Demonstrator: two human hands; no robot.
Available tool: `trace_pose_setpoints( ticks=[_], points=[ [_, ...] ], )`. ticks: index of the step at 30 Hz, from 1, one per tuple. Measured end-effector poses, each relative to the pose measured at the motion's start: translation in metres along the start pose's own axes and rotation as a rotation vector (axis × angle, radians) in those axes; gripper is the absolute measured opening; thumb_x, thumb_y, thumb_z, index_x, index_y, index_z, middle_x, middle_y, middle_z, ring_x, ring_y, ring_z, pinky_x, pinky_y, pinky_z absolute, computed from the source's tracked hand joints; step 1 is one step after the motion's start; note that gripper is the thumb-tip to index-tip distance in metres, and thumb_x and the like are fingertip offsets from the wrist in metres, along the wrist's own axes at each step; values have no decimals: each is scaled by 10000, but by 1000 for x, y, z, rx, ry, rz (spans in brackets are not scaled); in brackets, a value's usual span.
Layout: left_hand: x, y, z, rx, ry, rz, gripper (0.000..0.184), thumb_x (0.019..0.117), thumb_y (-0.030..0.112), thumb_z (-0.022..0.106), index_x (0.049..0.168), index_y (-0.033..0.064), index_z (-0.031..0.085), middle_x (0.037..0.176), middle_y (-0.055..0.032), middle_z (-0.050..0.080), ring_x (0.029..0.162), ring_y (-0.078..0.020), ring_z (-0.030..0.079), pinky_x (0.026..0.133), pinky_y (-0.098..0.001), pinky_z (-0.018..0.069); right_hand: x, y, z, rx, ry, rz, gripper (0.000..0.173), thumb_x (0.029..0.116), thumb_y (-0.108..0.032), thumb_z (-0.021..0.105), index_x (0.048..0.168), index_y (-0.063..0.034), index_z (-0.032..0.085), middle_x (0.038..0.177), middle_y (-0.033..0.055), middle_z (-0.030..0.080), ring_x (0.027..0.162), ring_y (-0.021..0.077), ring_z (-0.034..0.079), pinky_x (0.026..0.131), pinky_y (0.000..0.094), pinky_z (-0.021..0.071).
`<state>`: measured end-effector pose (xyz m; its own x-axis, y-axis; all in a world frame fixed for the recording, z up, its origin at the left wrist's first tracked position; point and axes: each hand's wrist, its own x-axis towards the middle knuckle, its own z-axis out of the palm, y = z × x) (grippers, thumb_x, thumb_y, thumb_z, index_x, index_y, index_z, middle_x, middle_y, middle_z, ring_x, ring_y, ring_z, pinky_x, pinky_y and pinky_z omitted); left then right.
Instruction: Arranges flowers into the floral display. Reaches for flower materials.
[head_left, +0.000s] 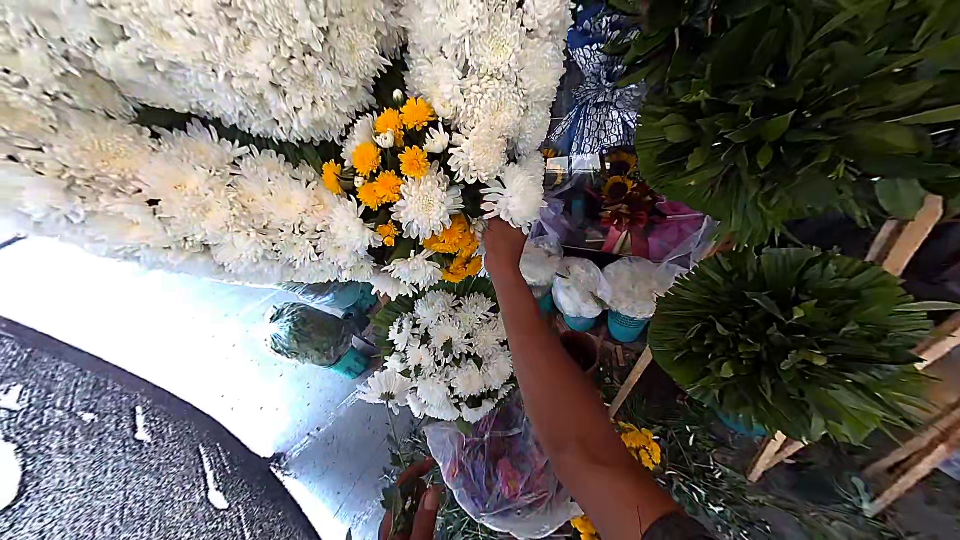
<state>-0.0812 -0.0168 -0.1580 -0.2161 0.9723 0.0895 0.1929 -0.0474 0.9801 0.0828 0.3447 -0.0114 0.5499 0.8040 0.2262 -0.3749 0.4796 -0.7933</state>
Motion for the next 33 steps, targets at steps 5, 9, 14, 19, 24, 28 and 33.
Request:
trace_pose_setpoints(
  ticks=[5, 9, 14, 19, 24, 28, 33],
  points=[
    [-2, -12, -10, -28, 21, -45, 376, 1035, 297, 541, 1328, 61, 544, 806, 93, 551, 568, -7, 484, 515, -202, 465, 6, 5, 5, -120, -78, 11, 357, 911, -23, 709, 1244, 71, 620, 1195, 215, 659, 1127, 250, 633, 996, 422, 524],
    [0, -11, -7, -9, 16, -93, 402, 1016, 237, 566, 1363, 38, 519, 861, 62, 560, 593, -18, 496, 533, -209, 472, 11, 2, 5, -150, -123, 35, 427, 908, -13, 717, 1300, 82, 577, 1270, 231, 625, 1210, 265, 593, 1051, 418, 487],
    [3, -5, -2, -60, 47, -50, 504, 952, 105, 641, 1393, 35, 406, 922, 39, 584, 627, -28, 534, 541, -212, 495, 19, 1, 10, -154, -190, 68, 470, 900, 23, 710, 1332, 84, 536, 1290, 240, 603, 1206, 274, 587, 1038, 416, 496],
    [5, -9, -7, 25, 197, 18, 562, 968, 45, 559, 1453, -47, 290, 897, 17, 604, 665, -28, 591, 606, -245, 548, -15, -17, -44, -176, -264, 61, 601, 888, -177, 799, 1414, -66, 529, 1324, 143, 630, 1183, 238, 624, 970, 454, 546],
    [9, -13, -7, 101, 178, 77, 264, 1042, 97, 501, 1179, -109, 594, 824, -62, 666, 640, -70, 616, 608, -265, 567, -146, -2, -140, -355, -625, 202, 290, 1019, -184, 598, 1213, 24, 656, 1153, 127, 708, 1060, 187, 682, 943, 373, 571],
    [16, -8, 10, -73, 74, -76, 197, 999, 106, 570, 1071, -50, 668, 744, -14, 666, 560, -56, 585, 518, -238, 526, -220, 4, -161, -182, -1040, 694, 306, 1065, -154, 517, 1265, 46, 635, 1118, 117, 726, 1012, 198, 711, 919, 380, 597],
    [35, -21, -9, -277, -247, -102, 183, 1009, 199, 590, 1022, 38, 677, 726, 22, 653, 540, -45, 571, 488, -221, 505, -231, 2, -152, -128, -915, 713, 160, 1012, -89, 594, 1116, 8, 666, 997, 69, 727, 858, 147, 700, 761, 326, 609]
  ],
)
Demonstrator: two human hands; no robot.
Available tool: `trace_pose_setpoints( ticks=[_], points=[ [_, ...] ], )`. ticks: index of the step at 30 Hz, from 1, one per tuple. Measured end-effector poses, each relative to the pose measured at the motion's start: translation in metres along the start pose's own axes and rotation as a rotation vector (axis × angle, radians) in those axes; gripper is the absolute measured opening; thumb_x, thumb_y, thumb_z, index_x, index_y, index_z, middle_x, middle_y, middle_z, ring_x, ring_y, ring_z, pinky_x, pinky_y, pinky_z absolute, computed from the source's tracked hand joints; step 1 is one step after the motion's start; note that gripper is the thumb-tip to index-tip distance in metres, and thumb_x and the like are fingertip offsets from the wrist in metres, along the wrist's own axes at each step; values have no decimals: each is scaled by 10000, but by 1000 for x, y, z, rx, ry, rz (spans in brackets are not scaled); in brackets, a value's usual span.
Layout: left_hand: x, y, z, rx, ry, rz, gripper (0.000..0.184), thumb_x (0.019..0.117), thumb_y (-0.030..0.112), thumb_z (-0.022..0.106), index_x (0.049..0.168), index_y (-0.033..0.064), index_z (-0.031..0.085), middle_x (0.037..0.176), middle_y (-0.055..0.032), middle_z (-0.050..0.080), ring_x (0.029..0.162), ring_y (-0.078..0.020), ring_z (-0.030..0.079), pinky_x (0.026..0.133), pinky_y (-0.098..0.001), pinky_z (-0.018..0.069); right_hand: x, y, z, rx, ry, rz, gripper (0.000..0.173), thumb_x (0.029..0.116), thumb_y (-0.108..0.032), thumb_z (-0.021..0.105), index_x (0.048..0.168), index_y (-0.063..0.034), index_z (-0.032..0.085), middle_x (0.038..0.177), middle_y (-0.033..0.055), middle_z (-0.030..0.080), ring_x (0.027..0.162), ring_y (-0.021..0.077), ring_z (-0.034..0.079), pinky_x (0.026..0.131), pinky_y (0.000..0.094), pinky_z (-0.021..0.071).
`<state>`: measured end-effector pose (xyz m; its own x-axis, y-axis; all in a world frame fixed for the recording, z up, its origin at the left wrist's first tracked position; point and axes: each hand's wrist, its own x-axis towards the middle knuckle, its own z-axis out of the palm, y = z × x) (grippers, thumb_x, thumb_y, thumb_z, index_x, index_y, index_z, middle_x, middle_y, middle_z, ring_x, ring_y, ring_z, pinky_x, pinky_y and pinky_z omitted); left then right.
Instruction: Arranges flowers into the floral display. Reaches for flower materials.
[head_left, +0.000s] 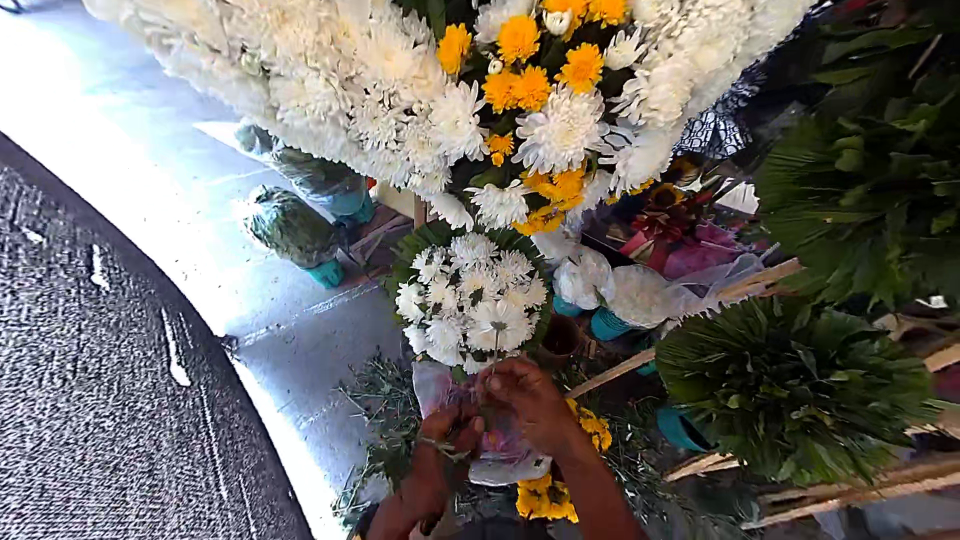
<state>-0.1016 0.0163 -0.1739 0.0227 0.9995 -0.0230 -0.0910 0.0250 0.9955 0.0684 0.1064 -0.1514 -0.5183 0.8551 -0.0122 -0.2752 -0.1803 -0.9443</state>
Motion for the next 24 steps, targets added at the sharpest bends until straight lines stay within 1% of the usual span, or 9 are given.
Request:
trace_pose_setpoints(
  ticks=[4, 6, 8, 10, 13, 17, 20, 22, 24],
  points=[
    [26, 11, -71, -235, -214, -49, 393, 1065, 403, 520, 1262, 77, 617, 826, -66, 702, 572, -140, 652, 489, -286, 577, 21, -11, 23, 76, 259, -177, 157, 1060, -117, 509, 1049, -33, 641, 988, 87, 724, 877, 174, 717, 765, 337, 623],
    [40, 5, -108, -212, -123, -116, 340, 1072, 306, 472, 1293, 78, 594, 756, -14, 625, 479, -81, 535, 412, -228, 483, 35, -13, 39, 209, 413, -223, 160, 1074, -135, 479, 1059, -78, 628, 1018, 98, 711, 906, 203, 723, 787, 356, 628],
    [52, 2, -132, 25, -131, -77, 340, 1033, 237, 544, 1322, 63, 583, 837, 11, 608, 526, -55, 493, 454, -213, 453, 50, -8, 62, 244, 464, -232, 146, 1083, -158, 475, 1078, -101, 609, 1039, 103, 708, 897, 218, 732, 774, 367, 636],
    [57, 8, -135, 137, -211, 7, 426, 1020, 370, 571, 1324, 72, 574, 872, 45, 595, 602, -29, 505, 525, -209, 463, 62, -1, 90, 209, 467, -197, 152, 1085, -152, 464, 1060, -100, 605, 1026, 94, 709, 865, 200, 728, 753, 351, 632],
    [59, 16, -132, 19, -227, 135, 544, 1023, 546, 523, 1268, 64, 587, 844, 72, 591, 673, -15, 546, 605, -204, 504, 73, 13, 121, 170, 440, -142, 153, 1077, -133, 480, 1066, -57, 613, 1014, 120, 715, 846, 210, 726, 778, 377, 632],
    [59, 8, -153, -17, -247, 166, 505, 1061, 529, 440, 1091, 73, 655, 781, 71, 607, 588, -4, 515, 527, -187, 468, 77, 18, 140, 158, 451, -75, 131, 1067, -89, 494, 1038, -26, 606, 972, 119, 717, 814, 200, 730, 768, 360, 635],
    [53, -2, -179, -12, -341, 104, 516, 1040, 585, 435, 989, 131, 674, 704, 112, 565, 538, 18, 468, 489, -167, 424, 80, 17, 139, 191, 649, -133, 176, 1077, -99, 463, 1042, -8, 610, 950, 122, 700, 824, 207, 715, 763, 367, 626],
    [50, -2, -192, 71, -338, 61, 528, 1012, 619, 474, 1108, 144, 683, 777, 114, 590, 596, 22, 489, 539, -173, 444, 80, 16, 126, 128, 739, -197, 176, 1087, -113, 445, 1075, -8, 585, 1007, 125, 699, 919, 219, 710, 844, 395, 612],
    [56, 7, -194, 179, -308, 134, 532, 1002, 558, 544, 1207, 84, 670, 956, 49, 654, 781, -7, 577, 701, -212, 516, 77, 27, 131, -92, 607, -134, 167, 1042, -111, 538, 1064, 18, 642, 1067, 94, 696, 980, 167, 665, 914, 372, 567]
  ],
)
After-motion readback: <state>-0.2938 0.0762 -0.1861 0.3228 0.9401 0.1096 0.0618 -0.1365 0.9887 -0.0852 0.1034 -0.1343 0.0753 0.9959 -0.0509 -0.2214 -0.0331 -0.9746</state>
